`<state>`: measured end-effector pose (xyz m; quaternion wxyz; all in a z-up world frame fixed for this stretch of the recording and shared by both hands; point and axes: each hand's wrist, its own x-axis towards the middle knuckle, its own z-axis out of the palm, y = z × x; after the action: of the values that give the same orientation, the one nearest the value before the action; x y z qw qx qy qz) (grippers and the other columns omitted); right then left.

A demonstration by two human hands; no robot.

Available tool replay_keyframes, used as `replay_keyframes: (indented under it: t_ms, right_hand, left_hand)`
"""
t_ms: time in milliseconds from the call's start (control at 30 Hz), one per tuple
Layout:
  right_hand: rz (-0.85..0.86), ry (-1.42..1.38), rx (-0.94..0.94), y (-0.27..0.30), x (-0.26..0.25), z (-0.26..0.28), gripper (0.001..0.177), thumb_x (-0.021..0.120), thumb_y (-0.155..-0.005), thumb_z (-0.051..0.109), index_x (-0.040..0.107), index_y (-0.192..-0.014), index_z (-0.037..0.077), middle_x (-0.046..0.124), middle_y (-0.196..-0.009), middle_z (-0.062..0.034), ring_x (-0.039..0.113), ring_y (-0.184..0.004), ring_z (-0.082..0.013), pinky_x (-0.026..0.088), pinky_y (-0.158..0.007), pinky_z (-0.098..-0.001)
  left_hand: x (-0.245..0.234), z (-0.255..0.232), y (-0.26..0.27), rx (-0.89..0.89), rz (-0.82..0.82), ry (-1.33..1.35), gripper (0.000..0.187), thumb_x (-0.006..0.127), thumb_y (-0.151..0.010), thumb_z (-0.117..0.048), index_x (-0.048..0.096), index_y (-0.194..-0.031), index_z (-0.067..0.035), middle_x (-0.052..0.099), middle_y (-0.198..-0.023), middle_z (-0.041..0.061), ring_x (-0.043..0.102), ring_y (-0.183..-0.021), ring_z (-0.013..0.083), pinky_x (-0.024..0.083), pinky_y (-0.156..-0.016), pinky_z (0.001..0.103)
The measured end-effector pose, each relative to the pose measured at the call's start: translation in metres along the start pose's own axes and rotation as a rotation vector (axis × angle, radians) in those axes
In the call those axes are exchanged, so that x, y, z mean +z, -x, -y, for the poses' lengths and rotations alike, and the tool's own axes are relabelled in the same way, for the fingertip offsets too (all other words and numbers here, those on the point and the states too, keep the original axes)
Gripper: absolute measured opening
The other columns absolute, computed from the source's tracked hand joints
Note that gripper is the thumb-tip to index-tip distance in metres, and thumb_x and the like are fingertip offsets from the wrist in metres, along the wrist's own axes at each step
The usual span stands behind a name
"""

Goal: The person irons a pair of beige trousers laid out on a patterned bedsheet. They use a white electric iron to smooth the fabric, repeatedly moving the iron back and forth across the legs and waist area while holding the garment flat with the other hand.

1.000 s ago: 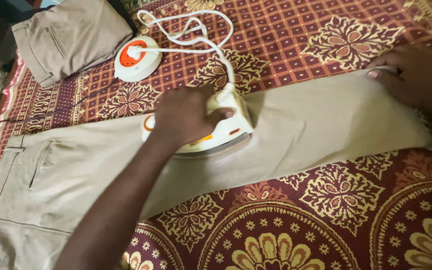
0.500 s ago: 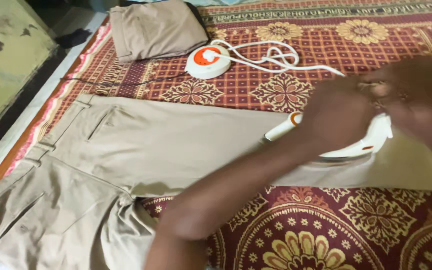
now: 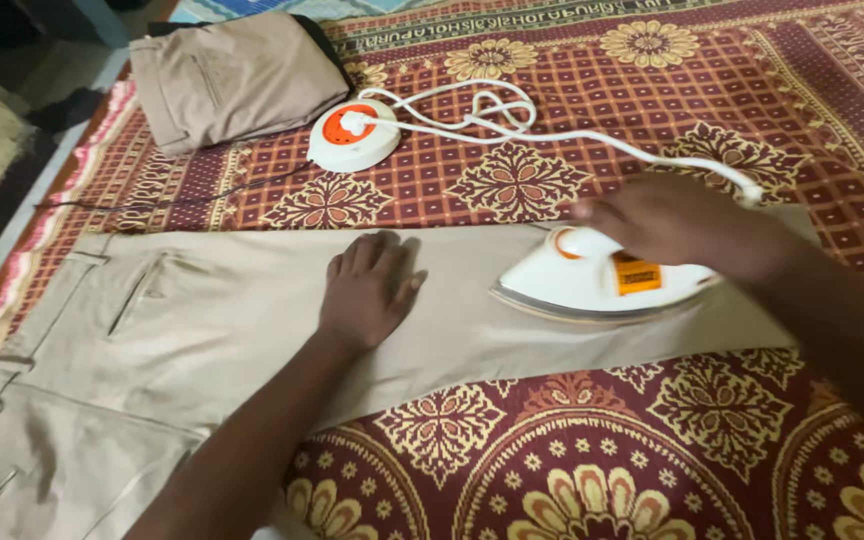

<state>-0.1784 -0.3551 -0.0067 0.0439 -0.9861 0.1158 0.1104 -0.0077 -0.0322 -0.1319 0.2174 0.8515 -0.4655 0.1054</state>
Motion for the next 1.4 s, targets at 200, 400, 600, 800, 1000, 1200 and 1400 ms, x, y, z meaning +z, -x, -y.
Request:
replay_keyframes:
  t_ms: [200, 400, 600, 800, 1000, 1200, 1400]
  right_hand:
    - [0.091, 0.064, 0.335, 0.021, 0.028, -0.1, 0.071, 0.024, -0.103, 0.061, 0.082, -0.112, 0.019, 0.074, -0.078, -0.0165, 0.07, -0.085, -0.0287, 0.058, -0.088, -0.0464]
    - [-0.106, 0.175, -0.082, -0.01, 0.029, -0.058, 0.04, 0.043, -0.109, 0.042, 0.067, -0.134, 0.024, 0.06, -0.068, -0.0125, 0.064, -0.068, -0.0271, 0.054, -0.07, -0.0418]
    - [-0.179, 0.014, -0.324, -0.07, 0.026, 0.087, 0.059, 0.034, -0.109, 0.049, 0.068, -0.082, 0.009, 0.06, -0.062, -0.0112, 0.063, -0.059, -0.0297, 0.053, -0.066, -0.0542]
    - [0.218, -0.118, 0.084, -0.041, 0.004, 0.037, 0.075, 0.031, -0.111, 0.057, 0.075, -0.087, 0.001, 0.067, -0.078, -0.0156, 0.073, -0.08, -0.0316, 0.057, -0.086, -0.0519]
    - [0.129, 0.0, 0.425, 0.021, 0.019, -0.124, 0.056, 0.035, -0.109, 0.053, 0.078, -0.123, 0.019, 0.072, -0.092, -0.018, 0.07, -0.087, -0.0301, 0.057, -0.086, -0.0467]
    - [0.027, -0.039, 0.323, 0.011, 0.016, -0.095, 0.07, 0.033, -0.11, 0.061, 0.082, -0.104, 0.012, 0.068, -0.084, -0.0154, 0.067, -0.082, -0.0287, 0.054, -0.085, -0.0488]
    - [0.131, -0.164, -0.012, -0.055, 0.017, 0.044, 0.081, 0.027, -0.104, 0.065, 0.075, -0.083, 0.003, 0.066, -0.076, -0.018, 0.069, -0.078, -0.0321, 0.053, -0.085, -0.0544]
  left_hand:
    - [0.002, 0.009, 0.003, -0.092, 0.201, -0.127, 0.061, 0.04, -0.101, -0.051, 0.039, -0.154, -0.022, 0.03, -0.163, 0.016, 0.019, -0.153, 0.0374, 0.01, -0.12, 0.063]
    - [0.012, 0.017, 0.008, -0.006, 0.019, -0.08, 0.059, 0.043, -0.101, -0.039, 0.045, -0.152, -0.009, 0.043, -0.154, 0.022, 0.032, -0.146, 0.0404, 0.016, -0.117, 0.064]
    - [0.005, 0.028, 0.012, 0.005, -0.058, 0.069, 0.038, 0.043, -0.105, -0.019, 0.057, -0.139, -0.006, 0.056, -0.15, 0.016, 0.05, -0.144, 0.0347, 0.035, -0.124, 0.053]
    - [-0.017, 0.021, 0.018, 0.018, 0.019, -0.036, 0.042, 0.045, -0.102, -0.018, 0.057, -0.141, -0.007, 0.052, -0.152, 0.021, 0.044, -0.145, 0.0381, 0.029, -0.121, 0.056]
    - [-0.015, 0.025, 0.021, 0.048, 0.032, -0.097, 0.047, 0.041, -0.104, -0.022, 0.052, -0.147, -0.007, 0.048, -0.155, 0.023, 0.039, -0.148, 0.0393, 0.022, -0.122, 0.058]
    - [-0.009, 0.031, 0.023, 0.024, 0.025, -0.057, 0.048, 0.041, -0.102, -0.021, 0.052, -0.145, -0.004, 0.049, -0.155, 0.02, 0.039, -0.149, 0.037, 0.021, -0.124, 0.056]
    - [-0.014, 0.029, 0.022, 0.029, -0.03, 0.038, 0.049, 0.046, -0.099, -0.015, 0.05, -0.145, 0.0, 0.054, -0.15, 0.022, 0.046, -0.142, 0.0397, 0.028, -0.12, 0.055]
